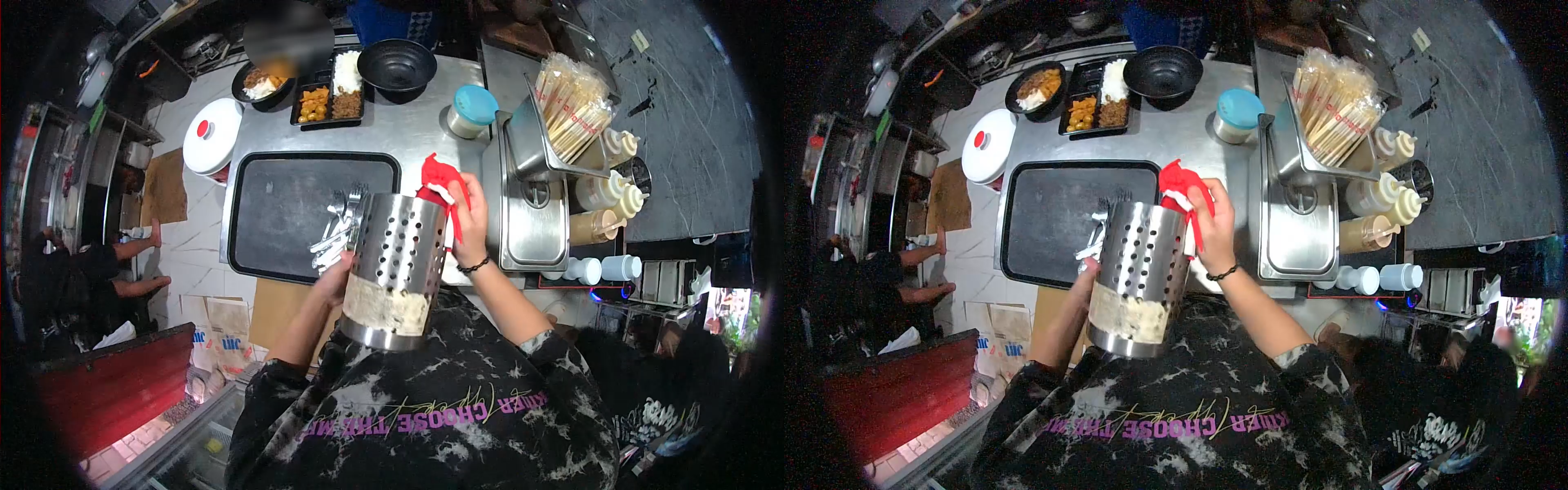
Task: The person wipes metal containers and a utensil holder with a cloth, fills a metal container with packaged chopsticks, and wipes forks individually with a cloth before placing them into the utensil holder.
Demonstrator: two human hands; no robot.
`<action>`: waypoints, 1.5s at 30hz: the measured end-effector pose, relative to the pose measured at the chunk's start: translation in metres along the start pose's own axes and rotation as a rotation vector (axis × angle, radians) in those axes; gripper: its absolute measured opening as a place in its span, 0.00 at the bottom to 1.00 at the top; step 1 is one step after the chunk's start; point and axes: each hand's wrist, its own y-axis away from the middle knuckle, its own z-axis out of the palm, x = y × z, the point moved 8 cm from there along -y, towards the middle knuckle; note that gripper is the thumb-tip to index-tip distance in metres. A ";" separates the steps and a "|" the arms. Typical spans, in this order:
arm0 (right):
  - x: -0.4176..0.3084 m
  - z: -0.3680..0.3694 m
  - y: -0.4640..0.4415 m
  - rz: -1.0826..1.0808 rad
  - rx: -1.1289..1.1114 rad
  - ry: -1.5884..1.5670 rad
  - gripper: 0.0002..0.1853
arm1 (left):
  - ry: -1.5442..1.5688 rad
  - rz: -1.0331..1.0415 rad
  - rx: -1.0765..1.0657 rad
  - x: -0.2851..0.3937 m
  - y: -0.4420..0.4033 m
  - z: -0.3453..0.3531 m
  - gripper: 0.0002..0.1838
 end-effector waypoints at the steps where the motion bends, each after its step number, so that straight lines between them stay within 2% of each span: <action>1: 0.009 -0.003 0.005 -0.004 0.020 -0.076 0.12 | 0.185 0.040 -0.033 -0.011 -0.006 0.006 0.50; 2: 0.015 -0.006 0.009 -0.005 0.018 -0.075 0.12 | 0.277 0.087 -0.031 -0.018 -0.007 0.006 0.50; 4: -0.008 -0.009 0.015 -0.198 0.157 0.087 0.12 | 0.366 0.191 -0.001 -0.015 -0.004 0.017 0.50; 5: -0.023 -0.005 0.020 -0.313 0.106 0.352 0.16 | 0.375 0.211 0.098 -0.011 0.003 0.022 0.48; 6: -0.040 0.009 0.025 -0.392 -0.048 0.246 0.17 | 0.373 0.214 0.095 -0.002 0.007 0.031 0.48; 7: -0.044 0.020 0.027 -0.313 -0.271 0.421 0.16 | 0.361 0.248 0.043 0.009 0.011 0.042 0.47; 8: -0.066 0.037 0.032 -0.365 -0.422 0.539 0.16 | 0.347 0.286 -0.011 0.023 0.015 0.054 0.45; 9: -0.088 0.054 0.039 -0.430 -0.572 0.641 0.17 | 0.304 0.254 0.043 0.035 0.020 0.058 0.43; 10: -0.118 0.077 0.050 -0.630 -0.642 0.685 0.19 | 0.420 0.252 -0.006 0.038 0.019 0.056 0.43; 11: -0.120 0.088 0.071 -0.707 -0.790 0.601 0.17 | 0.412 0.257 -0.015 0.042 0.021 0.051 0.43; 12: -0.122 0.095 0.095 -0.777 -0.936 0.512 0.16 | 0.531 0.130 -0.139 0.038 0.026 0.056 0.43; 13: -0.123 0.098 0.101 -0.754 -1.020 0.522 0.15 | 0.643 0.000 -0.265 0.036 0.028 0.064 0.43; 14: -0.124 0.100 0.104 -0.732 -1.103 0.536 0.15 | 0.478 0.022 -0.073 0.030 0.023 0.046 0.44; 15: -0.130 0.098 0.092 -0.788 -1.018 0.535 0.17 | 0.301 0.011 0.116 0.023 0.020 0.028 0.45; 16: -0.124 0.096 0.071 -0.725 -0.892 0.567 0.22 | 0.081 -0.046 0.235 0.023 0.019 0.027 0.47; 17: -0.132 0.093 0.047 -0.740 -0.765 0.604 0.24 | 0.197 0.155 -0.051 0.048 0.028 0.056 0.50; 18: -0.141 0.087 0.031 -0.757 -0.639 0.642 0.26 | 0.165 0.148 -0.021 0.054 0.029 0.069 0.51; 21: -0.127 0.094 0.042 -0.685 -0.597 0.690 0.26 | 0.306 0.180 0.034 0.051 0.027 0.067 0.51; 22: -0.120 0.100 0.060 -0.697 -0.735 0.519 0.27 | 0.339 0.209 0.088 0.052 0.030 0.061 0.51; 23: -0.119 0.103 0.078 -0.678 -0.850 0.445 0.25 | 0.548 0.136 -0.115 0.033 0.024 0.050 0.49; 24: -0.121 0.108 0.095 -0.651 -0.965 0.365 0.24 | 0.562 0.129 -0.131 0.033 0.028 0.048 0.49; 25: -0.124 0.107 0.099 -0.652 -0.963 0.363 0.24 | 0.575 0.122 -0.148 0.044 0.033 0.060 0.48; 26: -0.126 0.103 0.099 -0.551 -0.980 0.237 0.21 | 0.389 0.184 0.017 0.057 0.043 0.061 0.49; 28: -0.129 0.095 0.097 -0.311 -1.001 -0.059 0.14 | 0.409 0.243 -0.025 0.069 0.046 0.068 0.52; 30: -0.122 0.079 0.094 -0.150 -1.002 -0.408 0.17 | 0.383 0.318 -0.067 0.085 0.046 0.070 0.53; 31: -0.118 0.064 0.090 -0.058 -0.846 -0.507 0.23 | 0.454 0.353 -0.206 0.095 0.046 0.081 0.53; 32: -0.106 0.032 0.089 0.004 -0.623 -0.494 0.28 | 0.435 0.409 -0.158 0.102 0.048 0.085 0.53; 33: -0.093 -0.003 0.091 0.066 -0.400 -0.478 0.35 | 0.448 0.409 -0.222 0.107 0.048 0.090 0.53; 35: -0.100 -0.044 0.087 -0.111 -0.112 -0.429 0.28 | 0.461 0.412 -0.285 0.107 0.049 0.090 0.52; 38: -0.130 -0.042 0.076 -0.352 -0.237 -0.606 0.23 | 0.508 0.454 -0.366 0.103 0.044 0.082 0.52; 39: -0.125 -0.044 0.071 -0.283 -0.058 -0.406 0.31 | 0.512 0.457 -0.410 0.105 0.043 0.085 0.51; 42: -0.131 0.001 0.056 -0.152 -0.130 -0.234 0.43 | 0.505 0.437 -0.491 0.108 0.042 0.093 0.50; 45: -0.178 0.079 0.038 -0.456 -0.586 0.522 0.35 | 0.435 0.331 -0.478 0.107 0.038 0.099 0.49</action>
